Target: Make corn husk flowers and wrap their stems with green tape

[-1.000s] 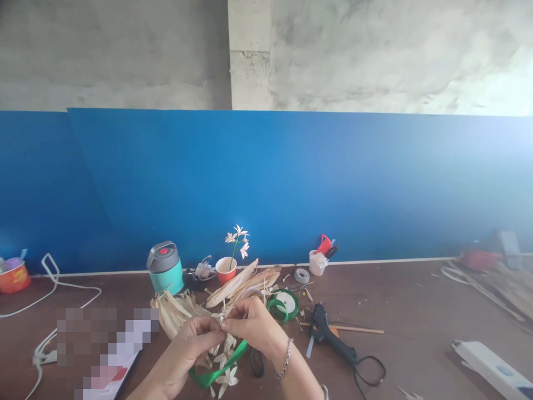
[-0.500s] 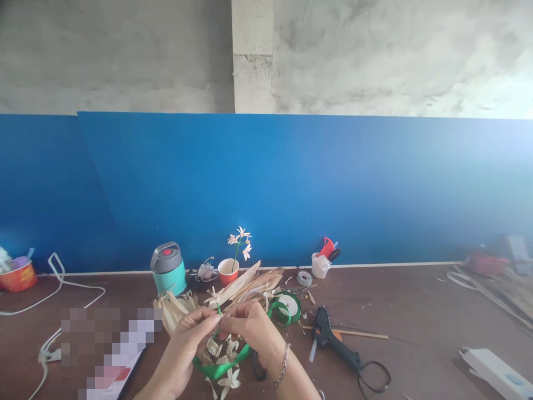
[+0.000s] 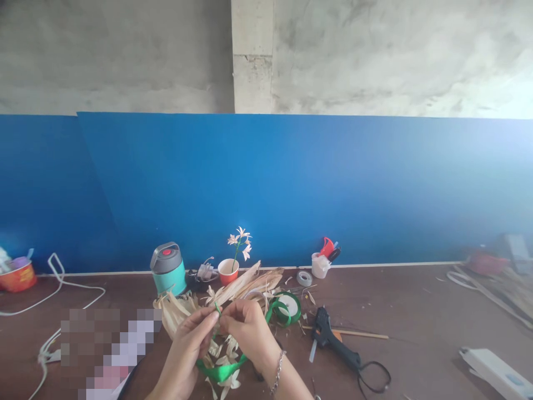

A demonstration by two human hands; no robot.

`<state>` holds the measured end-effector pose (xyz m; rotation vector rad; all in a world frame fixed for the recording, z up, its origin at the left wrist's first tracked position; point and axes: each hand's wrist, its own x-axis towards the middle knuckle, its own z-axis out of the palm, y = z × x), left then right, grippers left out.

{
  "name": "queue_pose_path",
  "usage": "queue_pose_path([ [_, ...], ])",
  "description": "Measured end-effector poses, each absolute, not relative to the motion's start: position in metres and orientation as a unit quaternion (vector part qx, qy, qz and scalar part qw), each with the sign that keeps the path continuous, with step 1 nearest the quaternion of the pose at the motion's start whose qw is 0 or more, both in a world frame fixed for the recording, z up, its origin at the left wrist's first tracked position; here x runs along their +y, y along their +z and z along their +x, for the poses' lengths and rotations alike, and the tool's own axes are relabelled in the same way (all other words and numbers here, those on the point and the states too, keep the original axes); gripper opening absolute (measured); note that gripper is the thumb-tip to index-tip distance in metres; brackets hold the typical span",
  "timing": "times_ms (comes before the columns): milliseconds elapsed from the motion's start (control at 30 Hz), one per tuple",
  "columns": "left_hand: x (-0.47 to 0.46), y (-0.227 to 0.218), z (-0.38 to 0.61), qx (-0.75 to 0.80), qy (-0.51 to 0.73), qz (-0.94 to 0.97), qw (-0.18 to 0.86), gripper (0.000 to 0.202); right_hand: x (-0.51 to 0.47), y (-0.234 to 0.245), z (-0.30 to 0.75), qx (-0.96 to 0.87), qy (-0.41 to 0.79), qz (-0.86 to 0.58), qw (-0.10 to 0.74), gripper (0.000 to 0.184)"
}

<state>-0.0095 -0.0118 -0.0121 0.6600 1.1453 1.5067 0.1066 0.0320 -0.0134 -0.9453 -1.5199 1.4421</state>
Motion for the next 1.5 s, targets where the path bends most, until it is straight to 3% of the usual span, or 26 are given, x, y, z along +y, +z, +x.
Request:
queue_pose_path([
  [567,-0.008,-0.025,-0.013,0.505,0.658,0.344,0.44,0.028,0.025,-0.016,0.098,-0.624,0.499,-0.427,0.424,0.014],
  [1033,-0.006,-0.026,-0.021,0.49,0.629,0.408,0.445,0.021,0.03,-0.012,0.104,-0.591,0.572,-0.395,0.408,0.017],
  [1500,-0.002,-0.015,-0.031,0.512,0.576,0.48,0.419,0.018,0.026,-0.001,0.106,-0.663,0.407,-0.457,0.431,0.011],
])
